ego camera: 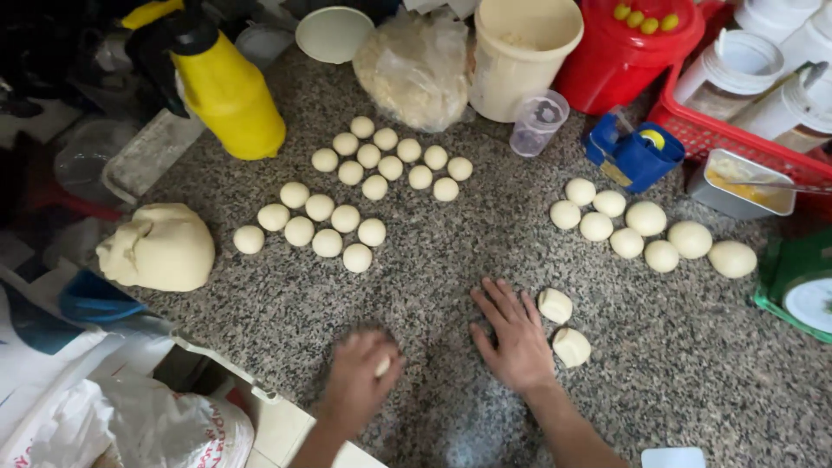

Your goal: The person shapes portions of dough into small balls on a counter and weighs them on a scale.

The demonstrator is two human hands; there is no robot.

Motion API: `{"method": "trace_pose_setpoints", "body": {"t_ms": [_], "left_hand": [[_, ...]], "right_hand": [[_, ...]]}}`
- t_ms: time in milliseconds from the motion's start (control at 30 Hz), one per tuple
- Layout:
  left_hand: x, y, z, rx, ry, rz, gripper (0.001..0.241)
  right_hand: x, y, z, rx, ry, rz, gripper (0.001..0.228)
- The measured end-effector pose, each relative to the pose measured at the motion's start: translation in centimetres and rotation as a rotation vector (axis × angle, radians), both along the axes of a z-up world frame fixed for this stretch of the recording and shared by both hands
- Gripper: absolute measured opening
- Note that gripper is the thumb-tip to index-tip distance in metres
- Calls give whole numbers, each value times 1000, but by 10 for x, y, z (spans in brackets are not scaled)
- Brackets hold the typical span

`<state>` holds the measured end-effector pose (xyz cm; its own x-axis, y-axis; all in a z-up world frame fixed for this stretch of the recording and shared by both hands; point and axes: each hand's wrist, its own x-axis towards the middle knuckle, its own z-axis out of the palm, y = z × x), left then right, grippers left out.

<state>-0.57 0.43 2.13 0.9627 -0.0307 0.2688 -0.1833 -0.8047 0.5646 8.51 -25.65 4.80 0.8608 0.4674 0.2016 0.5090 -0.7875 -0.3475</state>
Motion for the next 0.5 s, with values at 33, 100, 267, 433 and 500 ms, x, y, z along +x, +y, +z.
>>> {"method": "trace_pose_setpoints", "body": {"t_ms": [33, 100, 267, 433, 500], "left_hand": [[14, 14, -5, -34, -61, 62, 10], [39, 26, -13, -70, -115, 124, 8], [39, -17, 8, -133, -155, 301, 17], [-9, 3, 0, -27, 10, 85, 15], [12, 26, -6, 13, -19, 48, 8]], "right_hand": [[1, 1, 0, -53, 32, -8, 57], [-1, 1, 2, -109, 70, -18, 57], [-2, 2, 3, -77, 48, -24, 56], [-1, 0, 1, -76, 25, -31, 57], [2, 3, 0, -89, 28, -31, 58]]}}
